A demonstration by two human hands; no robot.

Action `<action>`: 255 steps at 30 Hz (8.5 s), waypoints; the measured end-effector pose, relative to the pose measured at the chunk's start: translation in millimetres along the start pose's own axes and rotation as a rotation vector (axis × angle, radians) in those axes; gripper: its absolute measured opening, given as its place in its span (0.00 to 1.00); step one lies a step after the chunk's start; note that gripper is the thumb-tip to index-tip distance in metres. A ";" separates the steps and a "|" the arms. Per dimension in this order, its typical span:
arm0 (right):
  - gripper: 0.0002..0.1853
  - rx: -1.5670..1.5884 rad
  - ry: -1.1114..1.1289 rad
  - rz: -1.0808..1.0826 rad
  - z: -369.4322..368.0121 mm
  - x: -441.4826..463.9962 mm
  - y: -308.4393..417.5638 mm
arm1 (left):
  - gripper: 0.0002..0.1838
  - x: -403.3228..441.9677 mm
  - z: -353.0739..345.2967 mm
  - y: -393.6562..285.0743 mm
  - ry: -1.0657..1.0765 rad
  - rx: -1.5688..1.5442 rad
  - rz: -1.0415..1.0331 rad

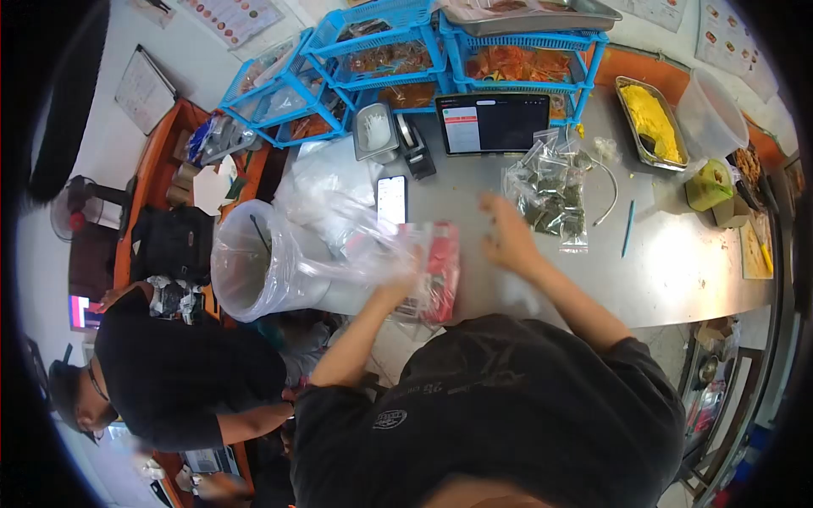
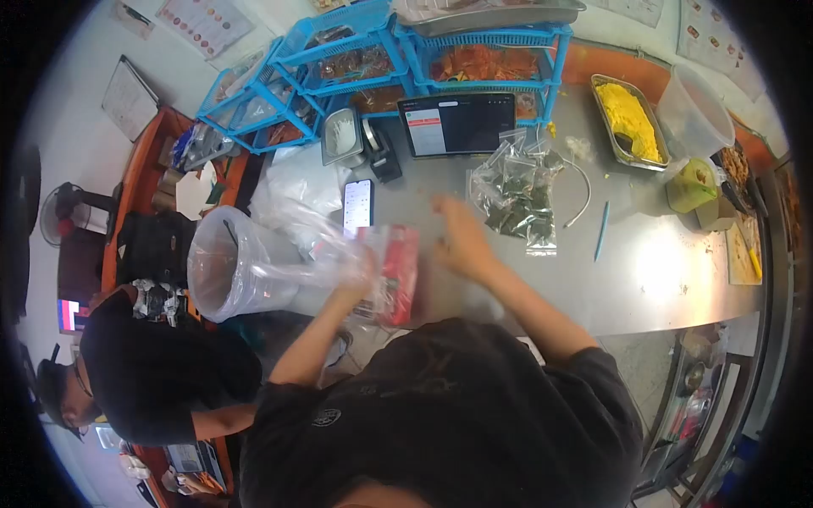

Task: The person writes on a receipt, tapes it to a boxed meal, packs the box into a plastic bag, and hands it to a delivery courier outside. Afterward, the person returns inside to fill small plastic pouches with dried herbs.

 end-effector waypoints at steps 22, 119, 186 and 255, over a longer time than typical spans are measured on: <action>0.25 1.366 0.891 -0.673 -200.9 -61.1 -3.7 | 0.08 -43.7 61.6 -46.7 -0.052 0.226 -0.330; 0.12 0.251 0.237 0.155 -81.6 -44.9 15.0 | 0.12 -64.9 -91.1 94.7 0.054 -1.035 0.719; 0.05 0.355 2.343 0.650 -183.9 -835.7 368.2 | 0.17 -1020.9 -214.3 5.2 -1.703 -0.375 0.995; 0.18 0.184 1.036 0.799 -1455.7 -1782.0 1804.9 | 0.17 -2881.3 987.4 905.3 -1.309 -0.022 1.388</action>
Point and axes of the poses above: each hand's wrist, its own x-axis towards the middle knuckle, its own z-axis out of the back of the hand, y = z × x, the point moved 10 cm from there along x, towards the middle knuckle, and after that the axes turned 2 degrees about x, right-handed, at the moved point
